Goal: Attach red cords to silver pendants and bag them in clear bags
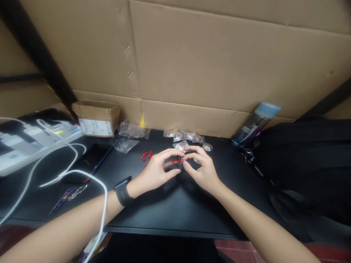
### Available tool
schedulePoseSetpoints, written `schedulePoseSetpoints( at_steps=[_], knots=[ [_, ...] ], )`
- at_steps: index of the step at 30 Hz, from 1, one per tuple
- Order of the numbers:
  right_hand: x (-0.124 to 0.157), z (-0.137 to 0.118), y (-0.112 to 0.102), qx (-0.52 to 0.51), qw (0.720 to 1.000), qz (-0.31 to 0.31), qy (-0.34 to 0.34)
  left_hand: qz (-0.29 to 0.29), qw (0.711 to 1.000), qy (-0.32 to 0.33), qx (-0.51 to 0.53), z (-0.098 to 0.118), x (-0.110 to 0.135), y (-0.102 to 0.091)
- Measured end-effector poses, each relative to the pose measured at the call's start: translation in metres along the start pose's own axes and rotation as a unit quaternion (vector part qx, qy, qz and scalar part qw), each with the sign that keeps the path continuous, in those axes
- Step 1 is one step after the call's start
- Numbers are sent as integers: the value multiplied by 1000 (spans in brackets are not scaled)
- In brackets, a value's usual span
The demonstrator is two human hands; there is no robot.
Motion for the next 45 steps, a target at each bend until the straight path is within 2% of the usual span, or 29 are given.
schedulePoseSetpoints(
  at_steps=[5,11,16,21,26,30,33,35,37,40,43,45],
  knots=[
    [-1,-2,1,52,998,-20,-28,-1,998,24,-54,0,-1,-3],
    [-6,0,-5,124,990,-29,-65,31,997,3,-64,-6,-4,-11],
    [-8,1,-10,117,991,-33,-63,-8,990,12,-138,2,-7,-8],
    [-8,2,-8,123,987,-75,-76,-68,965,28,-250,6,-7,-6],
    [-2,5,1,149,979,-117,-70,-106,940,11,-323,-2,-4,-3],
    [3,2,8,160,976,-129,-70,-106,932,3,-346,-7,-4,-4],
    [2,1,11,157,975,-142,-71,-130,928,1,-350,-11,-4,-4],
    [-3,3,5,132,977,-150,-67,-145,922,1,-358,-13,-3,-4],
    [-10,12,-9,102,983,-138,-59,-158,918,-1,-365,-14,-2,-5],
    [-23,38,-37,157,982,-108,-15,-188,912,-7,-365,-14,1,-3],
    [-29,67,-53,225,962,-153,29,-218,904,-6,-367,-12,2,-1],
    [-30,79,-55,238,953,-185,41,-230,900,-1,-370,-11,3,1]
  ],
)
Point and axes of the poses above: each hand's wrist, its own x-axis away from the middle knuckle, its own y-axis out of the palm, z = x × y, the point moved 5 cm from there along -x, towards the middle knuckle, and after that the axes turned 10 degrees about y, right-handed, at the moved point
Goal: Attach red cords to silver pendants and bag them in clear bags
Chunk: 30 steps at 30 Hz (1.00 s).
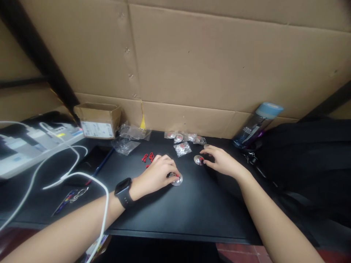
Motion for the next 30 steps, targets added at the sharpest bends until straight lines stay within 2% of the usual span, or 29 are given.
schedulePoseSetpoints(
  at_steps=[4,9,12,15,17,19,24,27,30],
  knots=[
    [-4,4,8,-1,1000,-25,4,-6,1000,18,-14,3,0,2],
    [-6,7,12,-25,1000,6,17,3,999,24,-27,4,-1,1],
    [-6,9,9,-43,998,31,14,36,999,-1,5,2,-2,-6],
    [-6,-1,7,-58,998,32,-11,94,992,-57,64,-4,-2,-17],
    [-5,-14,6,-84,995,36,-33,142,977,-104,118,-11,0,-24],
    [-3,-29,4,-130,988,68,-46,192,954,-144,178,-19,2,-27],
    [14,-66,-3,-234,945,224,-41,287,883,-220,300,-35,7,-25],
    [24,-83,-1,-248,920,300,-43,310,846,-243,359,-34,7,-20],
    [24,-99,11,-216,927,293,-95,291,828,-233,418,-27,4,-14]
  ],
)
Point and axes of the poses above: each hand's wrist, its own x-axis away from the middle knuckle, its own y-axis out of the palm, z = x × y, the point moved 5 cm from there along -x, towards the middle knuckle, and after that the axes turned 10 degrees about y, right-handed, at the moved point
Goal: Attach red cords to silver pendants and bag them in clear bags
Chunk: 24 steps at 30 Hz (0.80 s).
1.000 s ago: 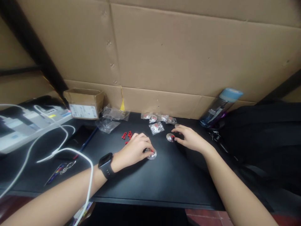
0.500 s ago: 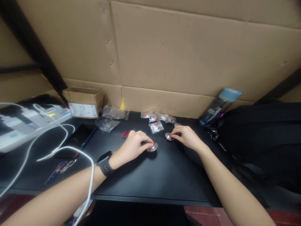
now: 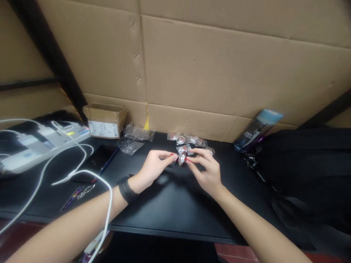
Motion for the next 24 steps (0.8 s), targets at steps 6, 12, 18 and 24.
schedulePoseSetpoints(
  at_steps=[6,12,18,24],
  knots=[
    [6,3,15,-23,998,-50,-25,-21,999,-16,41,1,5,6],
    [10,3,16,-31,996,-75,-41,-24,999,-7,32,-1,3,7],
    [11,7,18,-30,994,-92,-56,-23,999,-14,27,0,3,5],
    [10,11,20,-26,992,-123,-14,-68,998,9,-11,-6,0,7]
  ],
)
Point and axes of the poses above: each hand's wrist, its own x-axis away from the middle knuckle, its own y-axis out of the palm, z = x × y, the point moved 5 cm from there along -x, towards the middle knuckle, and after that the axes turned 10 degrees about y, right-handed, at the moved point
